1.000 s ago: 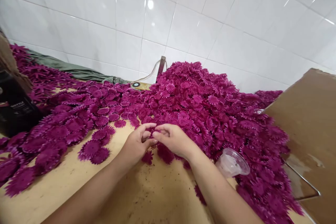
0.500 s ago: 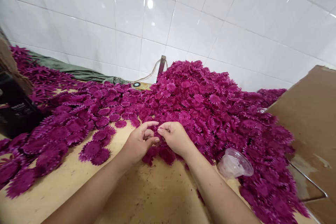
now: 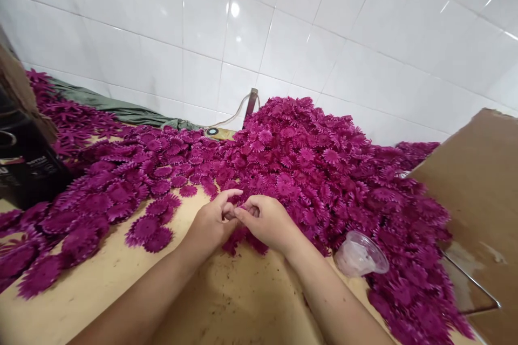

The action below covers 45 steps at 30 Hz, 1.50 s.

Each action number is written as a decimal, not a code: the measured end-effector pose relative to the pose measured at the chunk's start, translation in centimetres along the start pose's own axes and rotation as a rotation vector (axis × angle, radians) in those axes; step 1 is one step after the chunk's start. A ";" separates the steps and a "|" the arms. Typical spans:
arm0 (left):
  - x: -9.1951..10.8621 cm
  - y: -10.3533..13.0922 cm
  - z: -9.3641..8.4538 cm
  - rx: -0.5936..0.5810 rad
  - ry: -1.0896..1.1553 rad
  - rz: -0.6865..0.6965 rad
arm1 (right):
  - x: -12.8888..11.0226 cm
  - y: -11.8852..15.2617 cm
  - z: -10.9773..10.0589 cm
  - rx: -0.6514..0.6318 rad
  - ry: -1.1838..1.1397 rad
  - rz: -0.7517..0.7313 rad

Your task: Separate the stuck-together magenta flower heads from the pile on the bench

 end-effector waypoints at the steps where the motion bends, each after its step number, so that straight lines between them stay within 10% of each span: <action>1: 0.0 0.0 0.0 0.004 -0.030 0.000 | -0.3 0.0 0.1 0.019 0.031 -0.026; 13: 0.5 -0.2 0.2 0.002 0.015 0.064 | 1.2 0.2 -1.2 0.291 -0.041 -0.041; 23: -0.3 -0.3 0.9 -0.013 0.440 -0.179 | 2.0 -0.1 -0.5 0.360 -0.145 0.014; 37: -0.4 -0.5 0.3 0.064 0.384 -0.195 | 1.9 -0.6 1.3 -0.138 -0.825 0.092; 45: 0.0 -0.3 0.0 0.118 0.119 -0.132 | 1.2 0.0 -0.4 0.353 -0.202 0.023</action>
Point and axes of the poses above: each hand's wrist, its own y-axis away from the middle knuckle, its own z-axis out of the palm, x = y × z, the point moved 6 cm from there along -y, towards the middle knuckle, and after that the axes turned 6 degrees about z, right-handed, at the moved point
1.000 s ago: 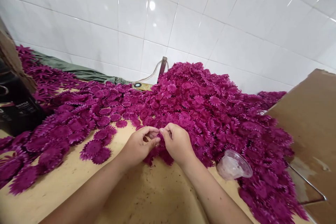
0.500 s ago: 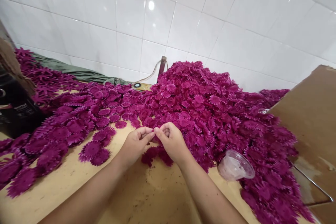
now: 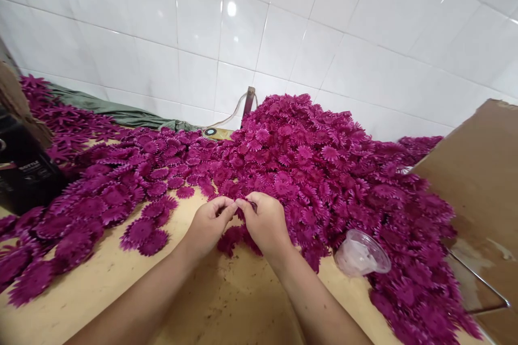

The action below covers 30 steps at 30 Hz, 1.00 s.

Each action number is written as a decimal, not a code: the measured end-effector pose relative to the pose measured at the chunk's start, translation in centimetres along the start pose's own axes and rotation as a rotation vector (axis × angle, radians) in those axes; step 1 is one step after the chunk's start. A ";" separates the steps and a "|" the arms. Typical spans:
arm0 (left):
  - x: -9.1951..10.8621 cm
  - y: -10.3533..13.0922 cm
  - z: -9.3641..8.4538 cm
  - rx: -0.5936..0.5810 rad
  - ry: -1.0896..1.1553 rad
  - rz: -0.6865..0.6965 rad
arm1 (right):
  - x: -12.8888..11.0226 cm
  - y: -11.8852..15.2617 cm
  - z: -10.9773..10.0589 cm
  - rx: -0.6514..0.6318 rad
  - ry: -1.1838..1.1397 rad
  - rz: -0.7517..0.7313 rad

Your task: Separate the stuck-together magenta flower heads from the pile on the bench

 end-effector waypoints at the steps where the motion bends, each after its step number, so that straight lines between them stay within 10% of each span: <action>1: 0.2 0.0 -0.2 0.025 -0.045 0.044 | -0.2 -0.1 0.0 0.037 0.048 -0.016; 7: -0.2 0.1 -1.1 0.167 -0.023 0.066 | 1.0 -1.0 0.0 0.092 0.030 0.054; 11: 0.1 -0.1 0.0 0.015 0.068 0.125 | 1.4 -0.8 1.3 -0.148 -0.316 0.111; 16: -0.3 0.0 -0.4 0.124 0.251 -0.038 | 0.6 0.4 2.7 -0.421 -0.598 0.174; 22: -1.7 -0.6 -1.6 0.271 0.423 -0.242 | -0.2 1.3 1.9 -0.419 -0.549 0.171; 30: -2.4 -0.8 -1.9 0.275 0.277 -0.159 | 2.5 1.7 0.4 -0.370 -0.790 0.443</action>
Point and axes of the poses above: each hand's wrist, its own y-axis away from the middle knuckle, its own z-axis out of the palm, x = y × z, the point moved 6 cm from there along -y, towards the middle knuckle, and after that the axes turned 6 degrees about z, right-handed, at the moved point
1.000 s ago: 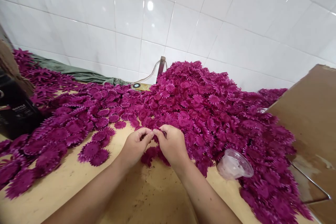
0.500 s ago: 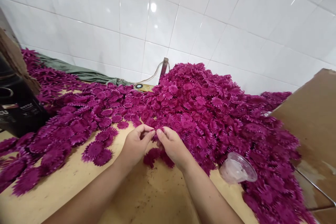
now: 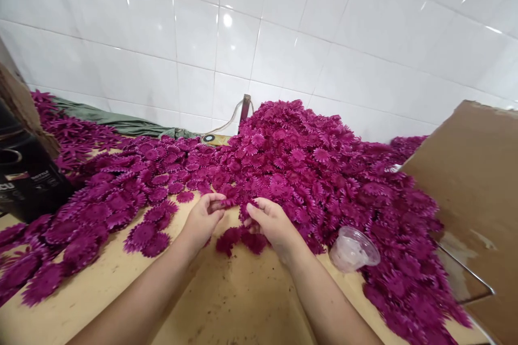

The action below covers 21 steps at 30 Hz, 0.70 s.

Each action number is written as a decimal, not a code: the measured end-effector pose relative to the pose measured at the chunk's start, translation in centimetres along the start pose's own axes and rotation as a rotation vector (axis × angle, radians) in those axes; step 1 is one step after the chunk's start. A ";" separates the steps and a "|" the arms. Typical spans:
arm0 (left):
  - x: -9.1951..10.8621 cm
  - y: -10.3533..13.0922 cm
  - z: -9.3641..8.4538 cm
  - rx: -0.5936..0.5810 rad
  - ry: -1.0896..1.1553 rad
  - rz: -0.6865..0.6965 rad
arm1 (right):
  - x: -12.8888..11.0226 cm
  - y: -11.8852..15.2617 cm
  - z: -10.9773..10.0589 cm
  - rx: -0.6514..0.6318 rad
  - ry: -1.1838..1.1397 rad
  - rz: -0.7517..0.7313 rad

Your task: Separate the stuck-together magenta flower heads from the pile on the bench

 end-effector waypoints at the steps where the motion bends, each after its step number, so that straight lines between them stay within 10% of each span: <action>1: 0.1 0.3 0.3 -0.004 -0.028 0.034 | 0.2 -0.1 -0.3 0.003 -0.047 0.013; 21: 3.5 5.6 4.5 -0.375 -0.412 0.418 | 0.3 2.4 -0.9 0.145 0.269 -0.314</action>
Point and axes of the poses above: each hand's wrist, its own y-axis away from the middle knuckle, its own z-axis out of the palm, x = y × z, the point moved 6 cm from there along -y, towards the middle knuckle, and after that the axes turned 6 degrees about z, right-handed, at the moved point
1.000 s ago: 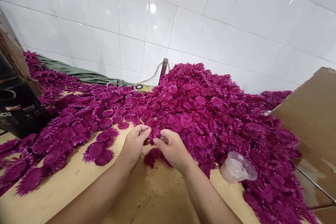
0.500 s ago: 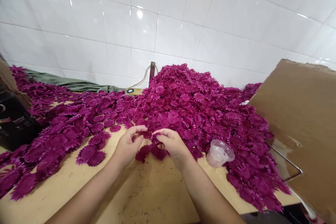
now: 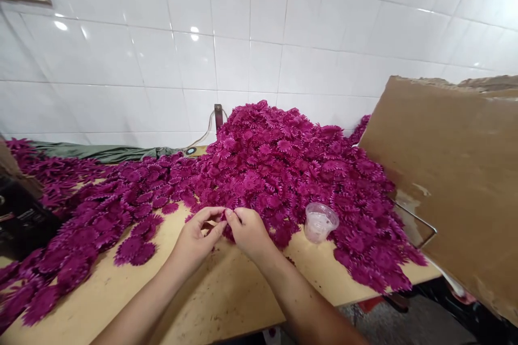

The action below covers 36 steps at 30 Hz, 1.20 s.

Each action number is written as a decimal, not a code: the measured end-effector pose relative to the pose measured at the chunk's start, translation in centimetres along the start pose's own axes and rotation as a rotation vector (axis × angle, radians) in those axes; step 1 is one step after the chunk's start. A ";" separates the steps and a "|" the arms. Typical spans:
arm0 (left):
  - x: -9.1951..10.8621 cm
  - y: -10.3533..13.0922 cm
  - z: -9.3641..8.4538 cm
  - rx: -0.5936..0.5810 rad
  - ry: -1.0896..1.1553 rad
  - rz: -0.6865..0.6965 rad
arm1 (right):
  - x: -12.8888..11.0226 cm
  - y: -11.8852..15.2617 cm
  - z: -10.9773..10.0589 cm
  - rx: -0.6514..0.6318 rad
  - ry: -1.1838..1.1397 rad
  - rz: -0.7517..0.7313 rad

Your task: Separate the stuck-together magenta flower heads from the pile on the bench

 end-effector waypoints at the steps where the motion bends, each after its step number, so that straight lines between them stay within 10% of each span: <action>1: 0.1 -0.1 0.0 0.002 -0.009 -0.002 | -0.1 0.1 0.2 -0.030 -0.009 -0.006; 11: 2.1 -0.5 0.2 -0.035 -0.089 0.056 | -0.1 0.6 -0.3 -0.093 -0.117 0.013; 22: -1.2 -2.5 -0.5 0.204 0.222 -0.327 | -0.3 -0.1 0.5 -0.075 -0.074 0.053; 28: -4.0 -4.8 -5.4 0.416 0.131 -0.337 | 0.2 0.6 -1.6 -0.035 -0.129 0.113; 36: -3.3 -3.4 -3.2 -0.022 -0.181 -0.135 | 2.7 -0.3 -1.1 -0.106 -0.604 0.386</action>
Point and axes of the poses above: each hand's wrist, its own y-axis away from the middle knuckle, its own z-axis out of the palm, x = y × z, the point moved 6 cm from there along -y, towards the middle knuckle, and after that the axes turned 6 degrees about z, right-handed, at the moved point
